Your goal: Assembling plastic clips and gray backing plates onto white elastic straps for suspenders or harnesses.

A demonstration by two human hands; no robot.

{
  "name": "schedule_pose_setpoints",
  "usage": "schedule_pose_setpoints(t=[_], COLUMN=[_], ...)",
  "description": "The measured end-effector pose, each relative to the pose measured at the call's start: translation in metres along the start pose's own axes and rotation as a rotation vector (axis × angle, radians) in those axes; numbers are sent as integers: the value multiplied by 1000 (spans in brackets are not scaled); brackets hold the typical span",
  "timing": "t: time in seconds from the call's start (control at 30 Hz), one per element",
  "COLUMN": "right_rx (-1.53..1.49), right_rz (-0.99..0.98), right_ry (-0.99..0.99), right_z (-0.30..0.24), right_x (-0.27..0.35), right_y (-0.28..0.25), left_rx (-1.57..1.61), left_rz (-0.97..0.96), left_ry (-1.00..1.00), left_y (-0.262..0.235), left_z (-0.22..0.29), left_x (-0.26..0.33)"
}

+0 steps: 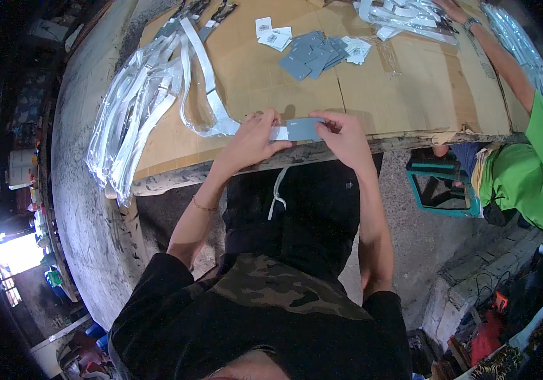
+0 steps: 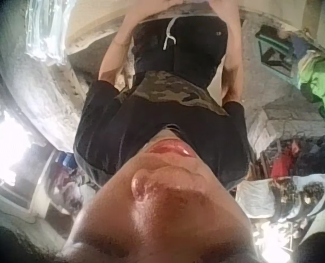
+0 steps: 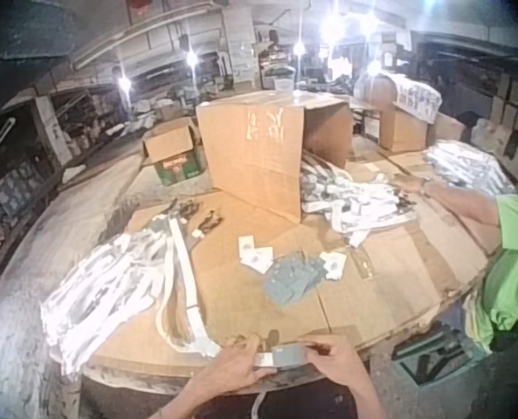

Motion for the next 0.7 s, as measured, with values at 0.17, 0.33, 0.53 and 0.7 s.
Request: schedule_pose_setpoints(t=[0.17, 0.33, 0.53, 0.7], right_rx=[-6, 30, -110, -90], right_rz=[-35, -76, -1, 80], right_ry=[-63, 30, 119, 139], right_z=[-3, -2, -3, 10], right_x=[-7, -5, 2, 11], right_y=[3, 7, 6, -1], left_rx=[17, -37, -294, -529], left_rz=[11, 36, 110, 136], left_ry=[21, 51, 114, 199], left_y=[0, -4, -1, 8], left_z=[1, 8, 19, 31], left_x=[5, 7, 7, 2])
Point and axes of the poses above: each hand's wrist, its own x-axis away from the middle knuckle, its own y-axis out of the palm, z = x × y, the point moved 5 cm from there along -x, towards the middle knuckle, and after that the axes turned 4 degrees about -z, right-handed, at the moved point
